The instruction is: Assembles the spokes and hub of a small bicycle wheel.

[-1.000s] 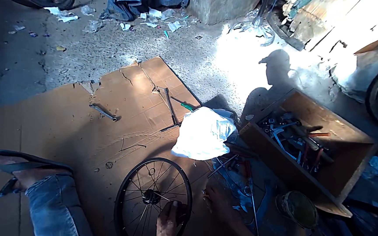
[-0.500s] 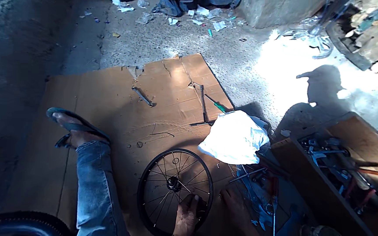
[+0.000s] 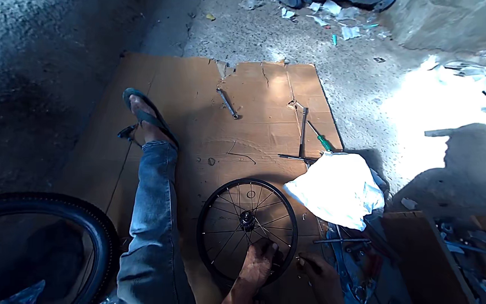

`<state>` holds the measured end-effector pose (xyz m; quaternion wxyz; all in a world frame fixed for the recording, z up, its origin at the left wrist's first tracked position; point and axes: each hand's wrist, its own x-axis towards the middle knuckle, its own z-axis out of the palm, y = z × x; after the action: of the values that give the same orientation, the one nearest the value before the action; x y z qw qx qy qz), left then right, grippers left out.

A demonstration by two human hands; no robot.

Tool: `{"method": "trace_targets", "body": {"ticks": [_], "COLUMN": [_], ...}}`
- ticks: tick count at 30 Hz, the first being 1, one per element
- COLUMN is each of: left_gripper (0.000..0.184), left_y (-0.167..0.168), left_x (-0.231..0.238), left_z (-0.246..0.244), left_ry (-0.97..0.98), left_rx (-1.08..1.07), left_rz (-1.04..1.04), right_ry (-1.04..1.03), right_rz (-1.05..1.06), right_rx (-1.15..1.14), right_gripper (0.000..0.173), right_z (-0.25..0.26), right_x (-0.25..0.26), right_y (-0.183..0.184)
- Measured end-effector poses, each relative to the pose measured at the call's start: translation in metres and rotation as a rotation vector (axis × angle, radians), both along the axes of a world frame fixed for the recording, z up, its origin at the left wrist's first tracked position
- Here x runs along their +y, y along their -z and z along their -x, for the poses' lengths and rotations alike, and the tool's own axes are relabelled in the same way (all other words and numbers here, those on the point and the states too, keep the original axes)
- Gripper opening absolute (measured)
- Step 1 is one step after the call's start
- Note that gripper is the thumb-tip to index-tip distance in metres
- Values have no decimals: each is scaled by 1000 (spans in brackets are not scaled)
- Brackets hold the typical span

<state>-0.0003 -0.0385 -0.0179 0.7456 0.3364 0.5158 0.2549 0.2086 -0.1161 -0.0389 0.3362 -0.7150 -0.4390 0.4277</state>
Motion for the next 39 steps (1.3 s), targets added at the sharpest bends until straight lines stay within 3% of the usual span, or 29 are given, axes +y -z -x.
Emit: {"method": "trace_targets", "body": {"ticks": [3, 9, 27, 36, 39], "left_gripper": [22, 23, 21, 19, 22], "left_y": [1, 1, 7, 7, 3], "left_x": [2, 7, 6, 7, 7], "left_z": [-4, -14, -15, -12, -10], "left_ry": [9, 20, -6, -47, 77], "left_rx": [37, 150, 140, 79, 246], "left_rz": [-15, -8, 19, 32, -25], "right_ry": [112, 147, 205, 374, 403], "right_rz": [-38, -89, -134, -84, -34], "right_rx": [259, 195, 240, 447, 556], "right_gripper": [18, 14, 12, 12, 14], "right_z": [17, 43, 56, 66, 66], "right_x": [-5, -3, -7, -7, -6], "right_y": [-17, -14, -8, -13, -16]}}
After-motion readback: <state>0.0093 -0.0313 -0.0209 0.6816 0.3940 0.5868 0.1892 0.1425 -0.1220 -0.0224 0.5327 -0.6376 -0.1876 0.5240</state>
